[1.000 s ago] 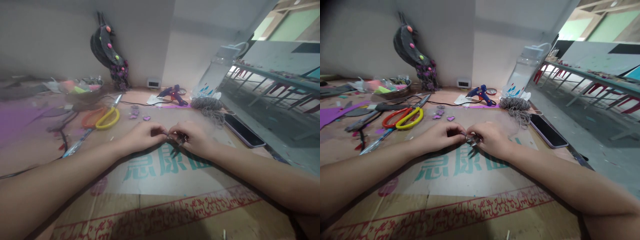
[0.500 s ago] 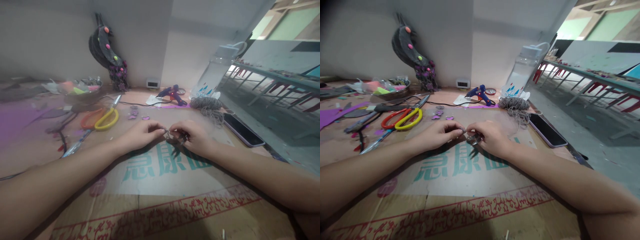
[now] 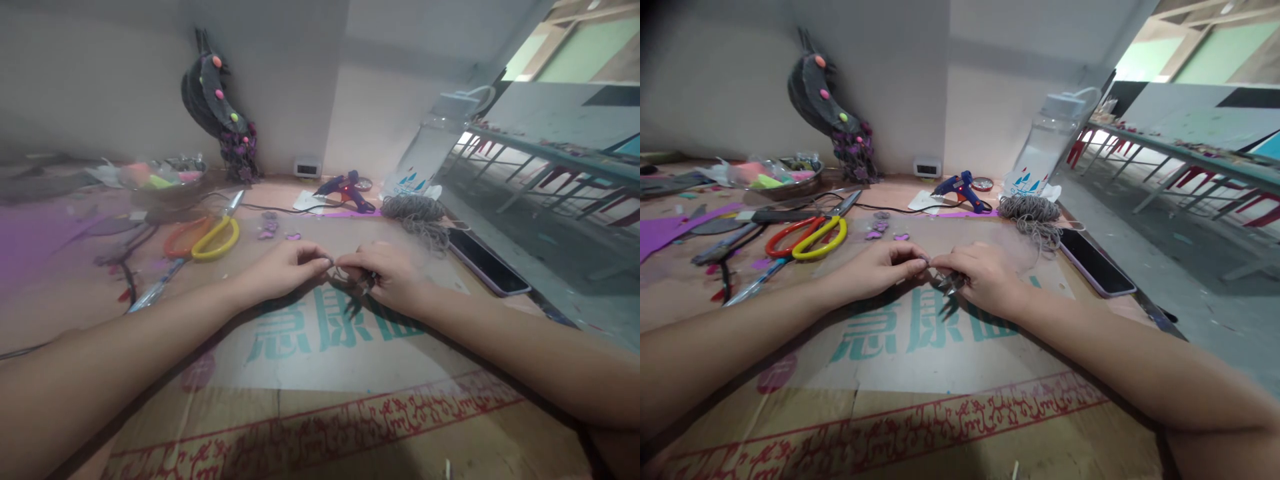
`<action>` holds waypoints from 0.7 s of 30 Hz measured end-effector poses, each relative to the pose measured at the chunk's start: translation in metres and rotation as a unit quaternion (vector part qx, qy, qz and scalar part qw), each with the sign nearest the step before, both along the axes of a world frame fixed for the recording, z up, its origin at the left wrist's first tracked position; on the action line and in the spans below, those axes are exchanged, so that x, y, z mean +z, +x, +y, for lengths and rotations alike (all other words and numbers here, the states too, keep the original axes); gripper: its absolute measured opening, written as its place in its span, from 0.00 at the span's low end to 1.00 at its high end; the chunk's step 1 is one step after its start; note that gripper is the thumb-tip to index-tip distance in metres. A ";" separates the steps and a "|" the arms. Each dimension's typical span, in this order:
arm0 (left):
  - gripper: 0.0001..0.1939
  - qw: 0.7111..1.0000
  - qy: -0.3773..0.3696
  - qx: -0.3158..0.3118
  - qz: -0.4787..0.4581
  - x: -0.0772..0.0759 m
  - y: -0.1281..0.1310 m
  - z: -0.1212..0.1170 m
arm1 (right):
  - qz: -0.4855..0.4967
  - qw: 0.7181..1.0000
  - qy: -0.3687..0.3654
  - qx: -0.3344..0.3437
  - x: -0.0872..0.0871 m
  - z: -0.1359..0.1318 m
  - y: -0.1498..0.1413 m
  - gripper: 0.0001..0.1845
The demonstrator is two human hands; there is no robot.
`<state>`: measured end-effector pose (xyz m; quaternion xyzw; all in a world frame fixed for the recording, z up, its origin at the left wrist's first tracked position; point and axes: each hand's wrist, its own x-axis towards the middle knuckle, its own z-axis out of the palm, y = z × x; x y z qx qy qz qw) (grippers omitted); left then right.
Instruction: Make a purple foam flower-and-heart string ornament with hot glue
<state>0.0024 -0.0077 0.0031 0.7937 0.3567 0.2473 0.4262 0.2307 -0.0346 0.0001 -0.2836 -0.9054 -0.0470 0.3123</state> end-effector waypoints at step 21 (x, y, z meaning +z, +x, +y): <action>0.14 1.000 0.027 0.004 0.012 0.000 0.000 0.000 | 0.040 0.994 -0.083 -0.056 -0.001 0.001 -0.003 0.08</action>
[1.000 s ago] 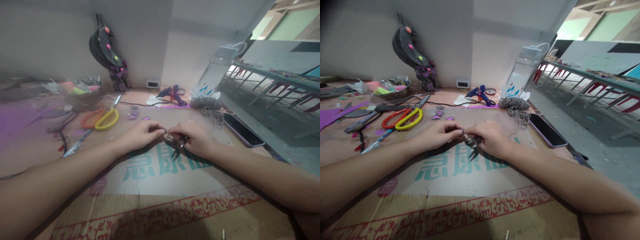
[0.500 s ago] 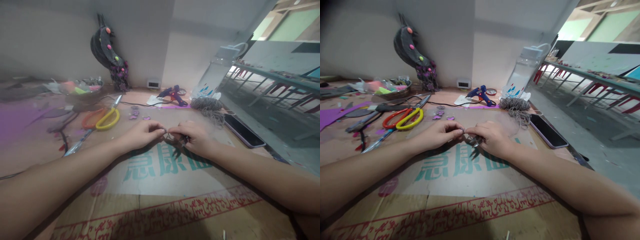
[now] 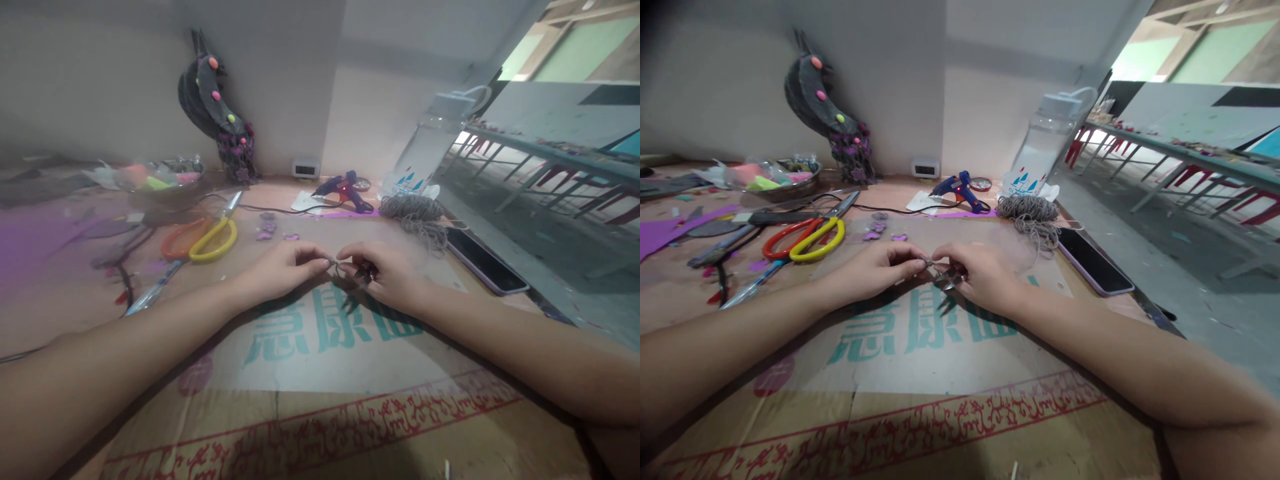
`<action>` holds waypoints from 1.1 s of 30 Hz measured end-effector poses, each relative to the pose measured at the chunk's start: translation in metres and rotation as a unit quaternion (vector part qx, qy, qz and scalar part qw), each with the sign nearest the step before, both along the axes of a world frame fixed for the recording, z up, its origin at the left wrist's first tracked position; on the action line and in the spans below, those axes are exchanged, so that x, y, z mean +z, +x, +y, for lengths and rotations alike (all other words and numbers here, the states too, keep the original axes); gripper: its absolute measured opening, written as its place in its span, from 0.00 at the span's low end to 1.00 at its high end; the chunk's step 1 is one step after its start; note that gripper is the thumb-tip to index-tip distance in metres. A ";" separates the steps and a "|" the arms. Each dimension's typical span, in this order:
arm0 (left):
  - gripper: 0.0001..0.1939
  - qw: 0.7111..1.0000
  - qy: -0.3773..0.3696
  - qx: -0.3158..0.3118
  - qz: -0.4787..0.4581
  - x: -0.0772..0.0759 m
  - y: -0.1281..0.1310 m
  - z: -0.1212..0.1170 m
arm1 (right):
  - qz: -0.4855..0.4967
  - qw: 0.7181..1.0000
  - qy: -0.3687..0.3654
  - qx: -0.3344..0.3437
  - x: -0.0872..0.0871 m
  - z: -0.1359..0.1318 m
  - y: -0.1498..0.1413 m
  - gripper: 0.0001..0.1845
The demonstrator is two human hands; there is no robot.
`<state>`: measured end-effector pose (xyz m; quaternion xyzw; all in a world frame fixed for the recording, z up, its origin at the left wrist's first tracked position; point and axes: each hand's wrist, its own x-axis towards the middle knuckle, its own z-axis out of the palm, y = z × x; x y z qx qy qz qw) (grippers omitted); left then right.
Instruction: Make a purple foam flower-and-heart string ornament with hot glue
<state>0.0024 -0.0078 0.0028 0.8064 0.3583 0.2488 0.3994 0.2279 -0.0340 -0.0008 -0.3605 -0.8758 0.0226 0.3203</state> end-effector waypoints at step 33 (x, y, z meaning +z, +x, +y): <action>0.16 0.998 -0.019 0.060 -0.009 0.007 0.001 -0.006 | 0.036 0.988 -0.151 0.000 -0.004 0.005 0.002 0.05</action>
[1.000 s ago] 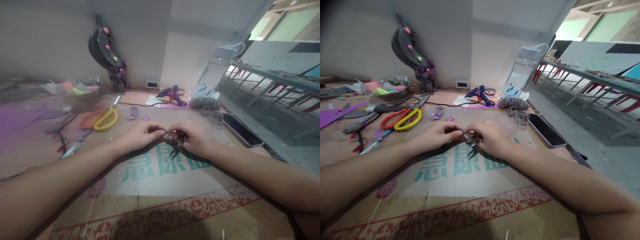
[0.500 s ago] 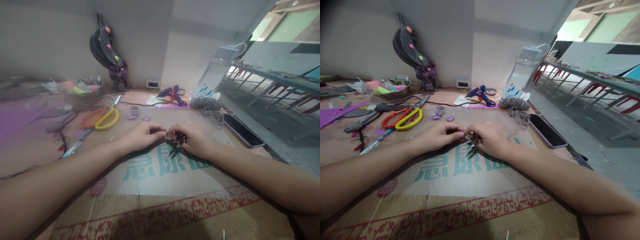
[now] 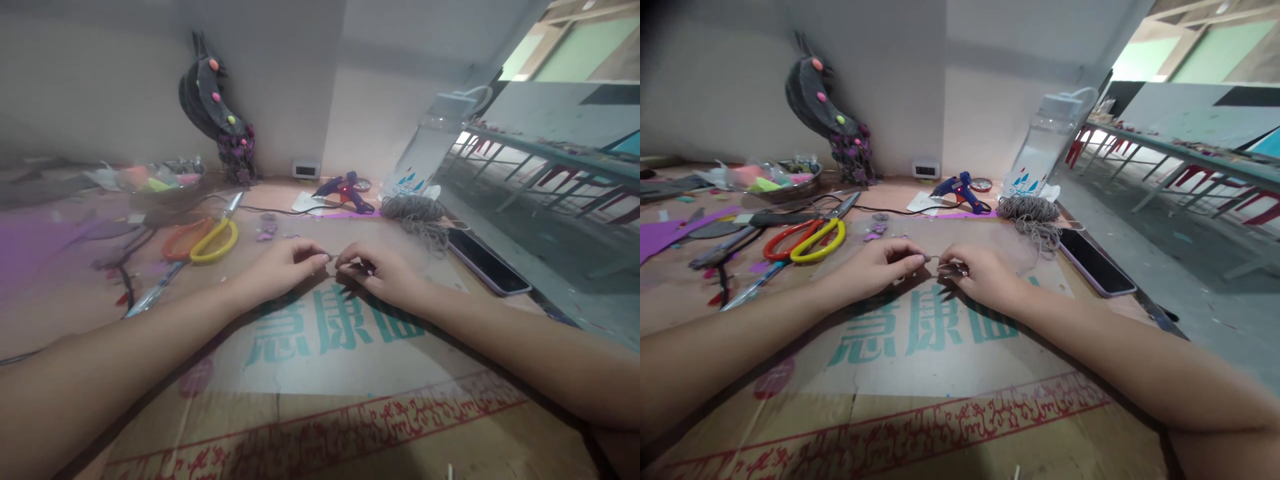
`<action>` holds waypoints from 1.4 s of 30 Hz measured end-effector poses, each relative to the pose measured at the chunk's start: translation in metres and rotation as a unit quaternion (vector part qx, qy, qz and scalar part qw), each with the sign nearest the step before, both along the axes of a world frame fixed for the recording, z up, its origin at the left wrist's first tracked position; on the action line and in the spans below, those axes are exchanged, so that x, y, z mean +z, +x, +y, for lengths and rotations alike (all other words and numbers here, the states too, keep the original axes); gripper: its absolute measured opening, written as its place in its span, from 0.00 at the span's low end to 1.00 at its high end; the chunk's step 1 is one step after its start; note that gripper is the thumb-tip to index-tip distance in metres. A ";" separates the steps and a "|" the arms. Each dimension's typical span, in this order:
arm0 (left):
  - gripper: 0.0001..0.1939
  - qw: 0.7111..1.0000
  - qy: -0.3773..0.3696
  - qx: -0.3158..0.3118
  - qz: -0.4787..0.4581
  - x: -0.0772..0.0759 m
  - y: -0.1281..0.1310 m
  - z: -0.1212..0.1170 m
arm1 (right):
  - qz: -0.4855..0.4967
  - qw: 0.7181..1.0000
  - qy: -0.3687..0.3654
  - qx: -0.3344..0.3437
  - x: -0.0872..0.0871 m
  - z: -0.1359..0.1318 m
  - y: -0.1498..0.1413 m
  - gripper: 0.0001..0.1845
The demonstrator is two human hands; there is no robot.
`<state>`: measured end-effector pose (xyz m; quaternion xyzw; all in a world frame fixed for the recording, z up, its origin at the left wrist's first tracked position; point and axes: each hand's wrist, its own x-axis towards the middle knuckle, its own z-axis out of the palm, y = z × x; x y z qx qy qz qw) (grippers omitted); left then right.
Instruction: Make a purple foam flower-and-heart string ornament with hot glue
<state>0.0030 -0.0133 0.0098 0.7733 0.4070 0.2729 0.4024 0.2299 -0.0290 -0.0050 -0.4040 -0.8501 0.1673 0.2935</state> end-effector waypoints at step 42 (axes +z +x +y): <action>0.11 0.997 -0.005 -0.072 -0.001 -0.004 -0.001 0.002 | 0.009 0.994 0.109 -0.006 0.009 -0.009 0.000 0.13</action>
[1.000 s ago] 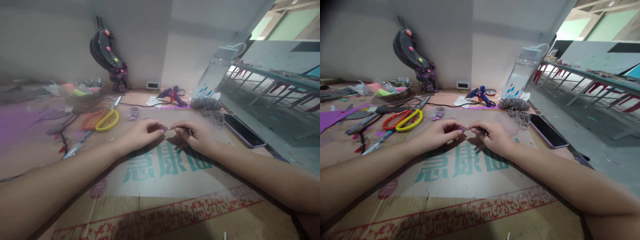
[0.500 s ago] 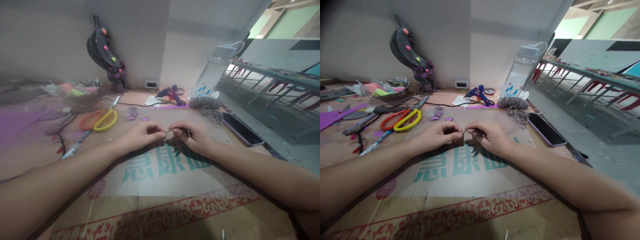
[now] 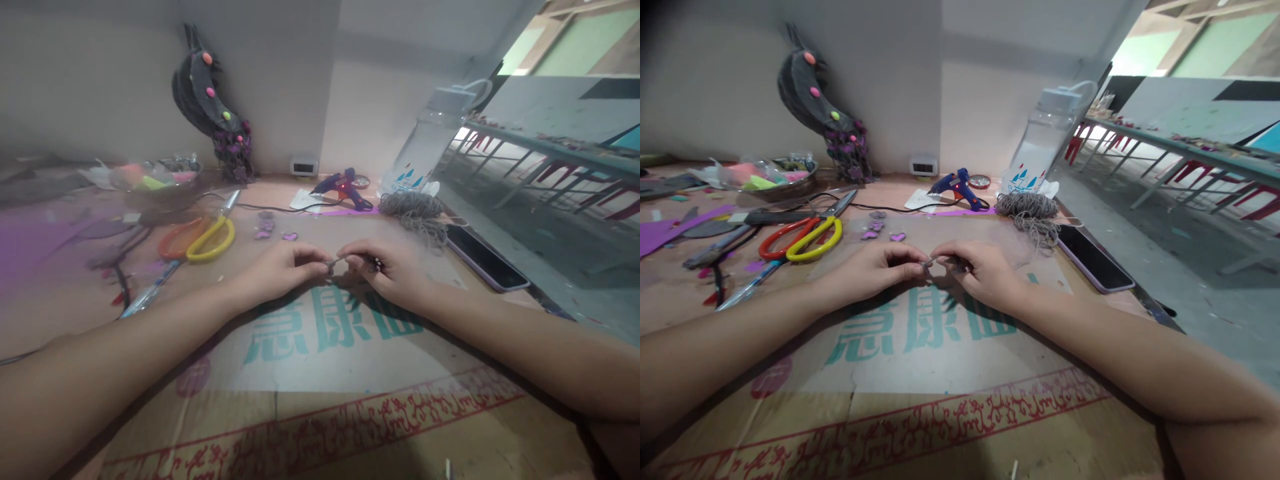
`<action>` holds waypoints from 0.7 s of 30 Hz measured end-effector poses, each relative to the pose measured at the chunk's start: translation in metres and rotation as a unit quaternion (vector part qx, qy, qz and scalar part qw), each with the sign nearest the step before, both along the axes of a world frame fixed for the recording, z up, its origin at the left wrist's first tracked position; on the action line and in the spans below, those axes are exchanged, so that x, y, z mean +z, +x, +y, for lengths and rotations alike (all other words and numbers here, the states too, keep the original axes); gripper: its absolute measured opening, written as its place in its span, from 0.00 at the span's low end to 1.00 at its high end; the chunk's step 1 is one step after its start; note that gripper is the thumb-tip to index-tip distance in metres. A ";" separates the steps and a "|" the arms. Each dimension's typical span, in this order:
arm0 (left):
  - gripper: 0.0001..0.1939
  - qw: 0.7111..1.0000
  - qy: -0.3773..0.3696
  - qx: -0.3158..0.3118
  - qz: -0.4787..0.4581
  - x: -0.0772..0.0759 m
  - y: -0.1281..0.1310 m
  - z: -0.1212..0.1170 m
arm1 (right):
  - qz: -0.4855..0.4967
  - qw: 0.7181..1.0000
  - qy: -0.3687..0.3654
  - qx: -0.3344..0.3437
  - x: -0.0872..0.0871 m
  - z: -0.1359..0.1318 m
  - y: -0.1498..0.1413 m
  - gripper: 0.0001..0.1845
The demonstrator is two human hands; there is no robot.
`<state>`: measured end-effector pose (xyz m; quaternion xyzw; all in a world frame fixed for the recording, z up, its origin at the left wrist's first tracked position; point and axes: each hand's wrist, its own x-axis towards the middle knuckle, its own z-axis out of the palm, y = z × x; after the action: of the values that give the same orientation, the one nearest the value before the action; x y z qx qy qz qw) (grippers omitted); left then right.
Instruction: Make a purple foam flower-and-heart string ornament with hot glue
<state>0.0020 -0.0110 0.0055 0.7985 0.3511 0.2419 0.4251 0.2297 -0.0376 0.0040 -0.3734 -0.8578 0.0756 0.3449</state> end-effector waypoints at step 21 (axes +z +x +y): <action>0.10 0.990 0.136 -0.007 0.020 0.001 0.004 -0.005 | -0.006 1.000 0.010 0.013 0.000 -0.001 0.000 0.12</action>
<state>0.0055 -0.0160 0.0066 0.8560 0.3179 0.2686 0.3068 0.2292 -0.0388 0.0041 -0.3588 -0.8656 0.0691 0.3424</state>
